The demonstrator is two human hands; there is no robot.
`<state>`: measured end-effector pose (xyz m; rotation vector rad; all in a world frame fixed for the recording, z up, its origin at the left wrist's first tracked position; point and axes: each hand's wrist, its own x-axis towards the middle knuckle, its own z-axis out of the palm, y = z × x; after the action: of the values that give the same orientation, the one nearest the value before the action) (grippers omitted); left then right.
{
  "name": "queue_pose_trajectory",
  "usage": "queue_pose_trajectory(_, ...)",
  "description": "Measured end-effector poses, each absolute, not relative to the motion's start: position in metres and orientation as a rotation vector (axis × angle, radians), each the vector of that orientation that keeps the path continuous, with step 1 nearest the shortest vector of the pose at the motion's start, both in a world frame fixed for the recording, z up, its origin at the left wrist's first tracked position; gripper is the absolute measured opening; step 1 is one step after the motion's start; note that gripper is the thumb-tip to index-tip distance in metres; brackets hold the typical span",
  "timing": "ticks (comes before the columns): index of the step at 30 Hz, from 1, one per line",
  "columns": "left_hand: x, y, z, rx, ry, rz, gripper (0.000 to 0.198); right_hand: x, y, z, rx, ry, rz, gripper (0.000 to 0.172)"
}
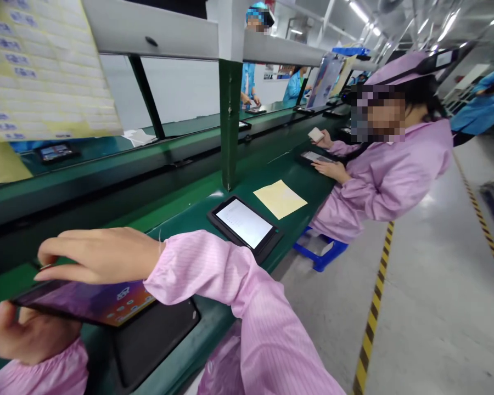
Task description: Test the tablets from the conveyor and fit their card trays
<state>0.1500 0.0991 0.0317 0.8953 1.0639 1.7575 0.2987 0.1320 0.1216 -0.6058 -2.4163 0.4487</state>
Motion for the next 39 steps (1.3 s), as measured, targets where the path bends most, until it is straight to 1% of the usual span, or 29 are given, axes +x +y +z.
queue_pose_trajectory(3, 0.157, 0.100, 0.030, 0.900, 0.986, 1.960, 0.059, 0.299, 0.134, 0.124, -0.603, -2.425, 0.526, 0.017)
queue_pose_trajectory(5, 0.162, 0.101, 0.030, 0.902, 0.936, 2.069, 0.060, 0.297, 0.136, 0.125, -0.618, -2.463, 0.536, 0.014)
queue_pose_trajectory(8, 0.170, 0.103, 0.035, 0.927, 0.981, 2.114, 0.058, 0.295, 0.141, 0.125, -0.638, -2.468, 0.543, 0.014)
queue_pose_trajectory(12, 0.175, 0.100, 0.045, 0.939, 1.141, 2.014, 0.040, 0.294, 0.154, 0.123, -0.595, -2.373, 0.563, 0.017)
queue_pose_trajectory(14, 0.174, 0.098, 0.046, 0.967, 1.190, 1.938, 0.036, 0.294, 0.161, 0.121, -0.610, -2.286, 0.589, 0.017)
queue_pose_trajectory(17, 0.173, 0.094, 0.045, 0.993, 1.223, 1.818, 0.037, 0.292, 0.172, 0.116, -0.618, -2.212, 0.668, 0.018)
queue_pose_trajectory(21, 0.174, 0.091, 0.043, 0.951, 1.218, 1.760, 0.043, 0.288, 0.178, 0.107, -0.600, -2.254, 0.750, 0.022)
queue_pose_trajectory(27, 0.176, 0.092, 0.040, 0.953, 1.230, 1.907, 0.037, 0.287, 0.174, 0.104, -0.558, -2.327, 0.707, 0.019)
queue_pose_trajectory(31, 0.174, 0.093, 0.036, 0.935, 1.188, 1.954, 0.037, 0.282, 0.173, 0.110, -0.633, -2.237, 0.814, 0.013)
queue_pose_trajectory(33, 0.170, 0.093, 0.034, 0.887, 1.189, 1.899, 0.038, 0.284, 0.175, 0.114, -0.671, -2.125, 0.832, 0.012)
queue_pose_trajectory(36, 0.161, 0.091, 0.030, 0.667, 1.270, 1.776, 0.042, 0.304, 0.175, 0.111, -0.787, -1.929, 0.757, 0.011)
queue_pose_trajectory(39, 0.156, 0.088, 0.023, 0.398, 1.356, 1.534, 0.037, 0.346, 0.161, 0.086, -1.062, -1.774, 0.648, 0.015)
